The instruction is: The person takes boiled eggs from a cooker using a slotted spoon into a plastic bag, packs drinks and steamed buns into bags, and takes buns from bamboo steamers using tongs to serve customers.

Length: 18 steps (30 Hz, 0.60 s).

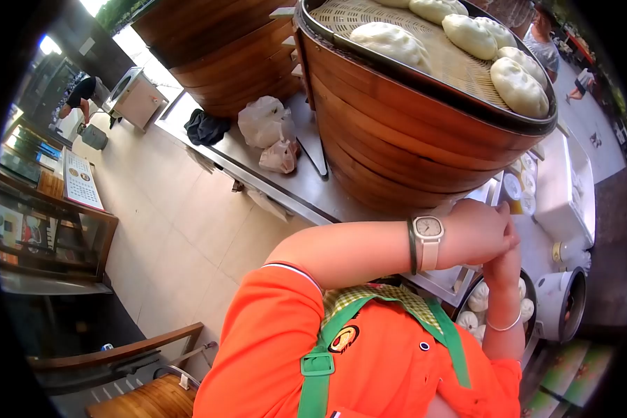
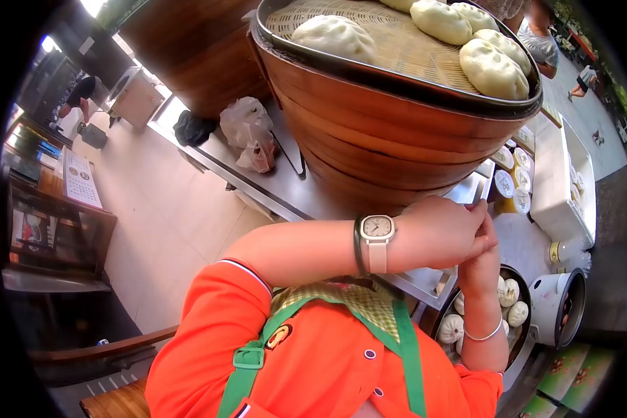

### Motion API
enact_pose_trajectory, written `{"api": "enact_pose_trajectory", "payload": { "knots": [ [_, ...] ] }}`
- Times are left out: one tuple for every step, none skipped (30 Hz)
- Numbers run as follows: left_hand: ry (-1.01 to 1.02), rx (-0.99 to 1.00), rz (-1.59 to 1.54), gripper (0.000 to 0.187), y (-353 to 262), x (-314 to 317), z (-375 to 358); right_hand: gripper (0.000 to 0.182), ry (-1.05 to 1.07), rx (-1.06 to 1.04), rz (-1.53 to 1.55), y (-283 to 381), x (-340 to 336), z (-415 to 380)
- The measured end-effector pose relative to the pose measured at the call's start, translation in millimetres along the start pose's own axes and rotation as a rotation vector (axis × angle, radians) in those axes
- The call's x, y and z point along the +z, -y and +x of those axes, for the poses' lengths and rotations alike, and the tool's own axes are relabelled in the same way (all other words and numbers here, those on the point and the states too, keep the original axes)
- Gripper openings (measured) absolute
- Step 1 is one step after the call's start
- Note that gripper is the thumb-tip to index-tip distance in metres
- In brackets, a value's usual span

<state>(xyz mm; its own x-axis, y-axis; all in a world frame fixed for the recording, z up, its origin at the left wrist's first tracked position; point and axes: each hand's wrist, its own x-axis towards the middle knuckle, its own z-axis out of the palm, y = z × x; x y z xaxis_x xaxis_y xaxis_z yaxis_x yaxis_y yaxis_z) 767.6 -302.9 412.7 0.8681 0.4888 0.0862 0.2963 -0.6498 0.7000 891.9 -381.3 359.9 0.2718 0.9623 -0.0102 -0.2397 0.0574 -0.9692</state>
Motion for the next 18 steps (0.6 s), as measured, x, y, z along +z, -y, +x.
{"api": "enact_pose_trajectory", "payload": {
  "knots": [
    [-0.006, 0.006, -0.006, 0.049, 2.4, -10.6, -14.3, 0.033, 0.000, -0.002, -0.011, 4.1, 3.3, 1.6],
    [-0.067, 0.208, 0.089, 0.043, 8.6, -20.6, -35.7, 0.031, -0.061, 0.077, 0.070, 8.1, -0.1, 2.4],
    [-0.121, 0.411, 0.184, 0.038, 16.9, -34.4, -60.6, 0.029, -0.132, 0.156, 0.156, 9.4, -1.3, 0.9],
    [-0.390, 0.520, 0.237, 0.034, 37.3, -45.1, -87.1, 0.029, -0.171, 0.136, 0.157, 7.5, 1.6, -0.5],
    [-0.661, 0.626, 0.291, 0.031, 66.1, -55.1, -114.6, 0.029, -0.184, 0.133, 0.160, 6.5, 6.2, -2.7],
    [-0.853, 0.513, 0.394, 0.024, 96.1, -67.3, -136.8, 0.030, -0.232, 0.114, 0.135, 7.0, 11.4, -6.7],
    [-0.977, 0.220, 0.426, 0.022, 117.4, -79.9, -159.9, 0.030, -0.284, 0.095, 0.111, 7.4, 15.6, -10.5],
    [-1.072, 0.062, 0.542, 0.022, 146.1, -88.1, -169.9, 0.031, -0.300, 0.098, 0.109, 7.4, 17.0, -12.7],
    [-1.122, -0.031, 0.591, 0.022, 171.4, -89.8, -179.0, 0.031, -0.311, 0.103, 0.104, 5.7, 18.6, -12.7],
    [-1.167, -0.127, 0.636, 0.022, 196.8, -90.8, -188.4, 0.031, -0.324, 0.089, 0.109, 5.4, 19.5, -12.1],
    [-0.984, -0.218, 0.467, 0.026, 215.9, -87.6, -197.7, 0.032, -0.336, 0.071, 0.110, 6.0, 21.3, -12.8],
    [-0.803, -0.286, 0.304, 0.030, 228.5, -90.6, -202.6, 0.033, -0.350, 0.063, 0.113, 6.2, 24.8, -13.2],
    [-0.811, -0.270, 0.296, 0.030, 239.1, -96.2, -205.6, 0.033, -0.356, 0.047, 0.105, 5.9, 27.6, -11.5],
    [-0.956, -0.298, -0.378, 0.030, 245.2, -99.5, -210.2, 0.033, -0.357, 0.052, 0.112, 6.0, 28.7, -12.7],
    [-1.034, -0.318, -1.067, 0.030, 246.1, -103.4, -217.0, 0.033, -0.358, 0.065, 0.118, 6.2, 29.5, -15.2],
    [-1.048, -0.273, -1.224, 0.039, 248.1, -113.2, -222.2, 0.033, -0.359, 0.070, 0.112, 6.0, 29.3, -15.5],
    [-1.048, -0.272, -1.226, 0.039, 243.7, -116.3, -218.8, 0.033, -0.363, 0.069, 0.111, 5.5, 28.7, -14.4],
    [-1.132, -0.271, -1.078, 0.045, 232.0, -119.5, -208.5, 0.033, -0.367, 0.065, 0.114, 4.9, 29.6, -13.2]
  ]
}}
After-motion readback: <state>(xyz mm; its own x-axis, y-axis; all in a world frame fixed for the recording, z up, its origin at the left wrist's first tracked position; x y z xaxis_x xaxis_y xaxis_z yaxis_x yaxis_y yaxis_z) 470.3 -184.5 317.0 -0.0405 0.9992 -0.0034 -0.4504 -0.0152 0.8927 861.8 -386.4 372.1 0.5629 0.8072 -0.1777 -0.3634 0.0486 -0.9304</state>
